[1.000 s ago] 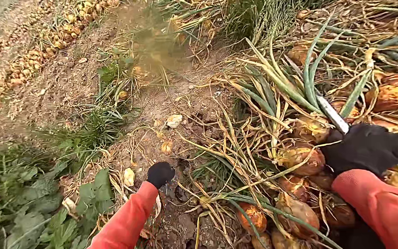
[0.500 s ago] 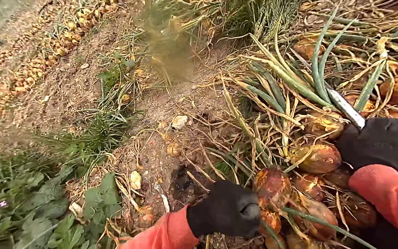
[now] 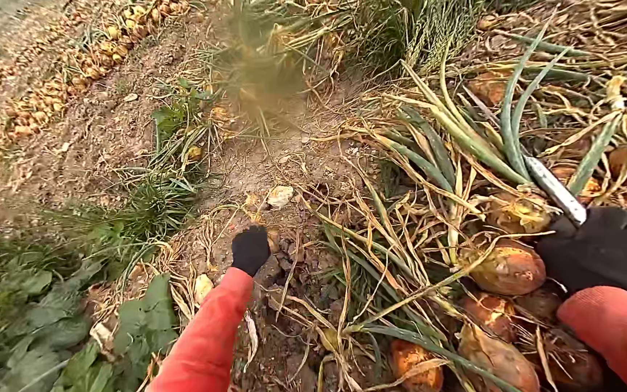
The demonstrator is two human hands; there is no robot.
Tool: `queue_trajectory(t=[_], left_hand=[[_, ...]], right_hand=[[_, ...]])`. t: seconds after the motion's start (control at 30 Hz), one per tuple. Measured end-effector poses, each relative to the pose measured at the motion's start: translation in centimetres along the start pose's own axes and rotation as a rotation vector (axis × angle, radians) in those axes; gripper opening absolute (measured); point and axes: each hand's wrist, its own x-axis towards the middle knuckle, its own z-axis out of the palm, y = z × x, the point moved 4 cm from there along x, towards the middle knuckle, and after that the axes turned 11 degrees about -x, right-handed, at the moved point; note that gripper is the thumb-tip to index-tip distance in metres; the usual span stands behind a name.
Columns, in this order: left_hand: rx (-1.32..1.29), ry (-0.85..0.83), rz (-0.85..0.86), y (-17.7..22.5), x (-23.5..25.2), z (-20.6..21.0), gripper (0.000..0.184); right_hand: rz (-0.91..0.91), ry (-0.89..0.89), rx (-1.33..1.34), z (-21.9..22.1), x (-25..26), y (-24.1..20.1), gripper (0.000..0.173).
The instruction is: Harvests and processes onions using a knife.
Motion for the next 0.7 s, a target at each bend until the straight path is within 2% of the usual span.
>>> queue_trajectory(t=[0.07, 0.17, 0.37, 0.5, 0.57, 0.63, 0.7], left_hand=[[0.079, -0.150, -0.035, 0.2, 0.5, -0.4, 0.032], [0.174, -0.239, 0.012, 0.8, 0.8, -1.3, 0.028], [0.282, -0.227, 0.180, 0.5, 2.2, -1.5, 0.034], [0.239, -0.182, 0.160, 0.4, 1.4, -1.2, 0.038], [0.210, -0.187, 0.202, 1.0, -0.2, -0.8, 0.039], [0.157, -0.145, 0.354, 2.5, -4.9, -0.6, 0.039], [-0.058, 0.093, 0.672, 3.5, -11.4, 0.0, 0.032]], right_hand=[[0.013, 0.003, -0.026, -0.5, -0.2, -0.2, 0.046], [0.023, -0.009, -0.030, -0.5, -0.4, -0.1, 0.047], [0.016, -0.013, 0.006, -0.5, -0.3, 0.0, 0.053], [0.002, -0.002, -0.061, -1.3, -0.4, -0.5, 0.050], [0.009, -0.019, -0.064, -1.1, -0.1, -0.3, 0.052], [0.010, -0.007, -0.061, 0.0, 0.5, 0.3, 0.054], [-0.016, 0.023, -0.071, 2.1, 1.3, 1.2, 0.054]])
